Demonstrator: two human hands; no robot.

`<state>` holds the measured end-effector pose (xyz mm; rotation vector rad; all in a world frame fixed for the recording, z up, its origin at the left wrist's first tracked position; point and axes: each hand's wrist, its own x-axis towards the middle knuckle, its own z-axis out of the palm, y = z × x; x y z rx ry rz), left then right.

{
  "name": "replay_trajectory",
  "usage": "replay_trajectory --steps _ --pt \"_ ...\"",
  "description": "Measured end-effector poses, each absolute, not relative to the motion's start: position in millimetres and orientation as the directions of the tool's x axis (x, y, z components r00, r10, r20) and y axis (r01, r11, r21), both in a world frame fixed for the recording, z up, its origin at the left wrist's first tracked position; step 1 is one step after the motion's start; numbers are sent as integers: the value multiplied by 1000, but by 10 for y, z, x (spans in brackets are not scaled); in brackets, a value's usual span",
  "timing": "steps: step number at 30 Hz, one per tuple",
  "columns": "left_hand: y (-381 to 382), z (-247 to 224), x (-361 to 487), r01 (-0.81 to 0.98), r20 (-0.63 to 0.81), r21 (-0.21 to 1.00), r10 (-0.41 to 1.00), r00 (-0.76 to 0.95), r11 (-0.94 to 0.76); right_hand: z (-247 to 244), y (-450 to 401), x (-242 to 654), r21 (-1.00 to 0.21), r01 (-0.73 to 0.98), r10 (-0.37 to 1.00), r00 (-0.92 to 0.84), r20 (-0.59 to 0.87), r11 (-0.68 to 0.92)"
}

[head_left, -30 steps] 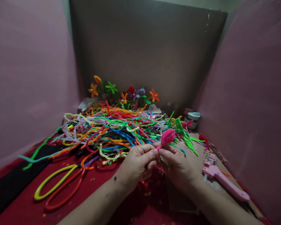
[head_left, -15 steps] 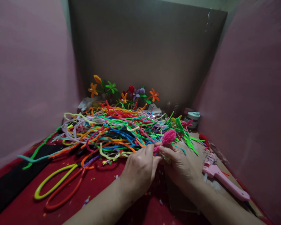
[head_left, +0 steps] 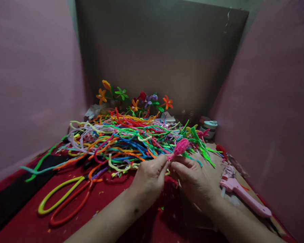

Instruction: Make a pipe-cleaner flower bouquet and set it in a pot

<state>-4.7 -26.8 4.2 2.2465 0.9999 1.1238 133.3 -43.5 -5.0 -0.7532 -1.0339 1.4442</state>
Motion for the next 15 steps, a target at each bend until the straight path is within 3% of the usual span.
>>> replay_trajectory --steps 4,7,10,15 --pt "-277 149 -30 169 293 907 866 405 -386 -82 -406 1365 -899 -437 981 -155 114 35" --pt "-268 189 -42 -16 71 997 864 498 -72 -106 -375 1378 -862 -507 970 -206 133 11" --pt "-256 179 -59 -197 -33 959 770 637 203 -88 -368 1373 -844 -536 965 -219 147 7" --pt "-233 89 -59 -380 29 803 606 795 459 -10 -414 1343 -848 -530 965 -220 141 3"
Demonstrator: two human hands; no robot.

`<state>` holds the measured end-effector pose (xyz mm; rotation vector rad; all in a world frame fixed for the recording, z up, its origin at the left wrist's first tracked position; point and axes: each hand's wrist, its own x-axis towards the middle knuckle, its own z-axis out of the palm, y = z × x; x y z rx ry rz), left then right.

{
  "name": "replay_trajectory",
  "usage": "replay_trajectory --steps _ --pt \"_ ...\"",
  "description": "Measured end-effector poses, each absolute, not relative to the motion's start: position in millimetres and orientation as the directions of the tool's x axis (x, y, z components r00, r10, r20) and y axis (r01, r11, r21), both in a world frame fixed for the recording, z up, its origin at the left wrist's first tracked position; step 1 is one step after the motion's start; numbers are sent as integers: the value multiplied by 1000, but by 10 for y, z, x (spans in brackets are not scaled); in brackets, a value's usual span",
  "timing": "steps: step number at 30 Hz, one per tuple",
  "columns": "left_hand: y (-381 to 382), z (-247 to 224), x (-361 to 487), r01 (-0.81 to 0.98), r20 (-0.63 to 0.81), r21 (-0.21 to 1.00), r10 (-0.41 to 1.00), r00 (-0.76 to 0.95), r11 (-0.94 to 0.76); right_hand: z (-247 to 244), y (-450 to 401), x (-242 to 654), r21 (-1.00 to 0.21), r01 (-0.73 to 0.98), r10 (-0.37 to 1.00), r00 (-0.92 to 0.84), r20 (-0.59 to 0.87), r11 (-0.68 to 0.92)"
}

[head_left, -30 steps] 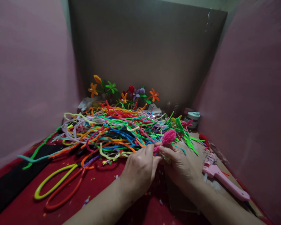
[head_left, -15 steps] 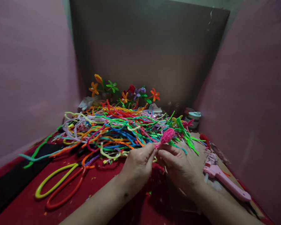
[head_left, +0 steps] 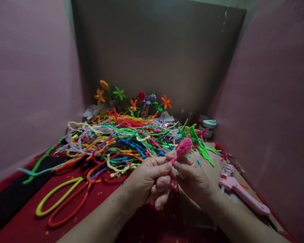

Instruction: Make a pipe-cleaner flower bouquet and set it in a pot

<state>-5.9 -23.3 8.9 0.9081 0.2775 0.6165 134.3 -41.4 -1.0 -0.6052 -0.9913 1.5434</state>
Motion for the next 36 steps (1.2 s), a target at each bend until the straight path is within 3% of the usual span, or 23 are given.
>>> replay_trajectory --steps 5,8,10,12,14,17,19,21,24,28,36 --pt "-233 140 -76 -281 -3 897 641 767 341 2 -424 1335 -848 -529 974 -184 130 13" --pt "-257 224 -81 -61 -12 996 747 665 71 3 -407 1333 -834 -551 983 -157 92 -10" --pt "-273 233 -73 120 91 974 822 562 -190 0 -391 1329 -821 -570 987 -148 64 -32" --pt "-284 183 -61 318 265 839 843 468 -441 -17 -375 1326 -813 -582 989 -136 55 -35" --pt "-292 96 -50 506 426 613 793 436 -607 -46 -364 1321 -813 -582 991 -120 64 -18" --pt "-301 -14 -43 670 561 249 668 489 -699 -96 -361 1310 -826 -564 995 -81 61 5" --pt "-306 -36 -40 717 609 70 599 520 -693 -118 -365 1301 -834 -551 997 -60 56 13" --pt "-312 -21 -37 737 632 -35 556 540 -675 -131 -369 1295 -841 -541 997 -49 52 17" --pt "-315 17 -36 736 622 -94 537 570 -671 -139 -371 1295 -861 -509 997 -57 44 8" --pt "-295 9 -55 711 582 -15 572 578 -703 -135 -375 1300 -895 -447 996 -73 49 12" --pt "-264 -14 -75 507 585 433 660 471 -746 -85 -416 1313 -904 -428 994 -101 42 -5"
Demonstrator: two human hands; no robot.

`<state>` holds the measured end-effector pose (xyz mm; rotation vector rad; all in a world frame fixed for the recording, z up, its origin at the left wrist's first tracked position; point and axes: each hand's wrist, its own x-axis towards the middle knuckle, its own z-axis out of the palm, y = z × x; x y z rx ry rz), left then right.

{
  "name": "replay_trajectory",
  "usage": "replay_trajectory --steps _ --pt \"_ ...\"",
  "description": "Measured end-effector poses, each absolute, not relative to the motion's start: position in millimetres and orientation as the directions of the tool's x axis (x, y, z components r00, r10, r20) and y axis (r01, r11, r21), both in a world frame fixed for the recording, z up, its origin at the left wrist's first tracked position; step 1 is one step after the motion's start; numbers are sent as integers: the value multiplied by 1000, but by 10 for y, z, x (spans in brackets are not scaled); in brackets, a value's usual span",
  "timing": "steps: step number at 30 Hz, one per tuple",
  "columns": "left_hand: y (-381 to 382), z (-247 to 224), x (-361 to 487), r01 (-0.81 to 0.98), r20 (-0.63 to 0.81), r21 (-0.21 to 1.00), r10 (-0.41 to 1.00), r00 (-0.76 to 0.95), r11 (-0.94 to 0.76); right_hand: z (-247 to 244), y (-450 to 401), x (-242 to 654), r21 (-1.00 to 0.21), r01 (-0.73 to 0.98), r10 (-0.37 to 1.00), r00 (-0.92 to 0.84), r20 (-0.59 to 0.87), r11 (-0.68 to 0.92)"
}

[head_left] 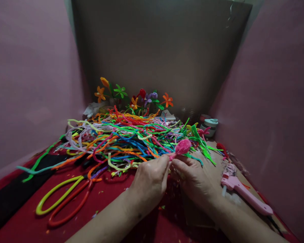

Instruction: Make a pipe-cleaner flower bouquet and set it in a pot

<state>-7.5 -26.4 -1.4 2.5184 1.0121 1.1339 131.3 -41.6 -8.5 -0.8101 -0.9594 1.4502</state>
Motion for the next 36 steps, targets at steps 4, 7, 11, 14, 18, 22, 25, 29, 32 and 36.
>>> replay_trajectory --steps 4,7,11,14,18,22,25,29,32,36 --pt "-306 100 -48 414 504 630 752 426 -657 -32 -438 1335 -908 -418 992 -116 47 -6" --pt "-320 178 -30 266 411 803 819 401 -534 -18 -435 1351 -899 -438 990 -125 62 1" --pt "-311 222 -33 26 131 987 885 447 -159 -33 -414 1364 -881 -473 985 -153 84 2" --pt "-299 214 -52 -145 -37 979 825 564 143 -35 -398 1363 -867 -498 981 -168 100 4" --pt "-276 168 -69 -346 -21 837 657 753 424 -27 -387 1342 -831 -556 972 -209 108 -27" --pt "-252 133 -72 -409 42 766 596 802 496 -13 -409 1317 -807 -590 971 -212 109 -39" --pt "-244 138 -80 -417 31 770 624 781 484 1 -432 1321 -826 -562 976 -200 90 -39" --pt "-238 137 -84 -411 16 777 638 770 477 2 -426 1351 -846 -532 966 -235 107 -36" --pt "-222 106 -88 -401 24 768 604 797 499 15 -416 1349 -842 -537 960 -261 103 -56" --pt "-199 98 -102 -360 21 776 550 835 518 25 -409 1324 -810 -576 960 -272 67 -107"
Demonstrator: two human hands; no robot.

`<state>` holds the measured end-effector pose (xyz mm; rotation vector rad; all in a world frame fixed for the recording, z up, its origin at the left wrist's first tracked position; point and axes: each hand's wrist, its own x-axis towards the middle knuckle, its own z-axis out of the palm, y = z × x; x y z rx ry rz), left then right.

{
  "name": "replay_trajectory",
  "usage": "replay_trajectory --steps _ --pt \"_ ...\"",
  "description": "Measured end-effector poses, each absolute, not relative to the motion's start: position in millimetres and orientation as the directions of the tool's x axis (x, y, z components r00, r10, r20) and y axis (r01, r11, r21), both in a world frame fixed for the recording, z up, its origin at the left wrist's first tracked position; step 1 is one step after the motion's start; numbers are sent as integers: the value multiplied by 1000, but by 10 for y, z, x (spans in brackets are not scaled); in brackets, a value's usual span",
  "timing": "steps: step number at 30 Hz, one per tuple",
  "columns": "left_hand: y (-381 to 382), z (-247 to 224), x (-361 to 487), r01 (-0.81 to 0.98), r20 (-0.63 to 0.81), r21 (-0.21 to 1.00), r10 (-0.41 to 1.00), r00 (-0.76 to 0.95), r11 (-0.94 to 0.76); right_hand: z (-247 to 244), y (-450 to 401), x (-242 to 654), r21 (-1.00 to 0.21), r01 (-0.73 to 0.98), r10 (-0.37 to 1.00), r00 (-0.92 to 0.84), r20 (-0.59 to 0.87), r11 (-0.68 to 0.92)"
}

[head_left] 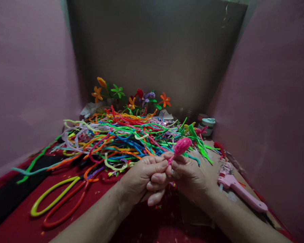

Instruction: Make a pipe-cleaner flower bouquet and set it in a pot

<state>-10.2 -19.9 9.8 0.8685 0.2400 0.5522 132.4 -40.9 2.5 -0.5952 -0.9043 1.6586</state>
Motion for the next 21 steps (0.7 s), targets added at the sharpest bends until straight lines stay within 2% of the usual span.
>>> replay_trajectory --steps 2,3,5,6,8,10,12,17,19,21 --pt "-207 130 -96 -297 -18 848 584 811 439 10 -396 1325 -805 -582 966 -256 49 -113" --pt "-219 149 -88 -240 -37 908 637 770 343 -2 -387 1329 -805 -584 970 -240 47 -106" --pt "-252 167 -63 -52 22 999 790 613 13 -25 -370 1339 -800 -594 977 -207 52 -83" --pt "-270 159 -50 84 119 978 846 519 -189 -34 -364 1343 -798 -598 980 -190 53 -72" --pt "-298 104 -31 351 379 772 827 415 -530 -45 -360 1344 -799 -599 987 -152 45 -56" --pt "-310 21 -25 516 550 498 713 434 -697 -52 -366 1339 -808 -588 992 -125 36 -45" --pt "-310 -47 -30 603 609 305 638 471 -737 -65 -376 1332 -820 -571 993 -113 45 -28" --pt "-311 -65 -36 721 643 6 555 528 -693 -121 -379 1330 -858 -514 997 -72 39 -4" --pt "-308 -58 -33 729 640 -39 543 543 -684 -133 -371 1329 -873 -488 998 -60 28 -5" --pt "-296 -63 -34 708 630 19 558 540 -706 -130 -370 1326 -885 -465 997 -71 27 -10"
